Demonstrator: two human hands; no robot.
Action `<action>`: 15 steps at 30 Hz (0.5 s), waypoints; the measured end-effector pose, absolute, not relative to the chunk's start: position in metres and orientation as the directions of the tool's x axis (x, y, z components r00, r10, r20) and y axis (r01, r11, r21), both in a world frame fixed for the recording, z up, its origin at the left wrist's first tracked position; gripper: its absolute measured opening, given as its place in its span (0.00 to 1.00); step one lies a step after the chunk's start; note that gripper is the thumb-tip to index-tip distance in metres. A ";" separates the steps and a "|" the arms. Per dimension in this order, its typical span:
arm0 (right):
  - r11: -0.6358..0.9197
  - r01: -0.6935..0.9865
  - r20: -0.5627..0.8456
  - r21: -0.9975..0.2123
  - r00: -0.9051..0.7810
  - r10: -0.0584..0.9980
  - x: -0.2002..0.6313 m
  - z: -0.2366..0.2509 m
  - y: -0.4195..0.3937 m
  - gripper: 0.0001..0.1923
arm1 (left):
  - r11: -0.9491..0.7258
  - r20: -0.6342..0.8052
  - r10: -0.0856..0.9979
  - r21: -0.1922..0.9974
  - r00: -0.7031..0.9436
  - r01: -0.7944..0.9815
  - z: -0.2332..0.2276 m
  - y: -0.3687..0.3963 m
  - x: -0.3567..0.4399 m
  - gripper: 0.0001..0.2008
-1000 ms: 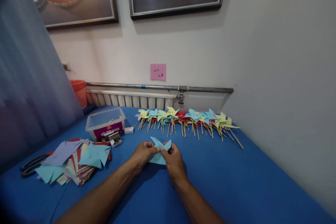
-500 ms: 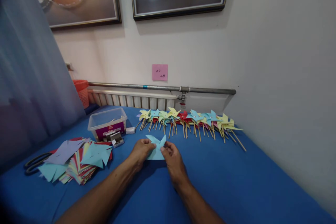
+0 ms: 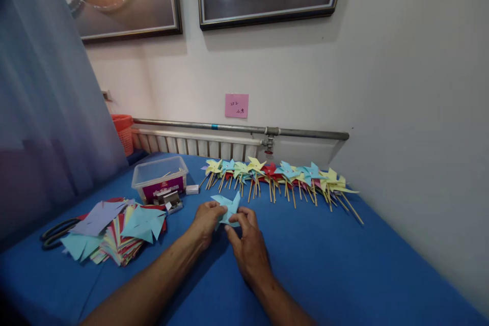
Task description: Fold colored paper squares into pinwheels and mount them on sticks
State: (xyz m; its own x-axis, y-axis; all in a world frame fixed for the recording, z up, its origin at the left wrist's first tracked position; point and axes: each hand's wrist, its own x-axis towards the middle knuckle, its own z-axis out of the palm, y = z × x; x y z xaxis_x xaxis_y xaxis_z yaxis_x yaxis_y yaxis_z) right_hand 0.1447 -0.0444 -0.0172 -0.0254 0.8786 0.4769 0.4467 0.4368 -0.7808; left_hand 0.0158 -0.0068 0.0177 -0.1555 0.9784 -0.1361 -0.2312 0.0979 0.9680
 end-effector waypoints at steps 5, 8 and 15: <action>0.401 0.439 0.478 -0.804 0.076 0.875 0.145 -0.017 -0.042 0.12 | 0.088 -0.114 0.987 0.972 -0.109 -0.218 0.013 -0.006 0.020 0.10; 0.350 0.379 0.426 -0.857 0.136 0.895 0.145 -0.017 -0.038 0.14 | 0.071 -0.092 0.989 0.982 -0.117 -0.177 0.011 -0.006 0.021 0.10; 0.218 0.227 0.263 -0.949 0.190 0.946 0.146 -0.020 -0.031 0.16 | 0.051 -0.069 0.992 0.985 -0.102 -0.163 0.010 -0.008 0.024 0.11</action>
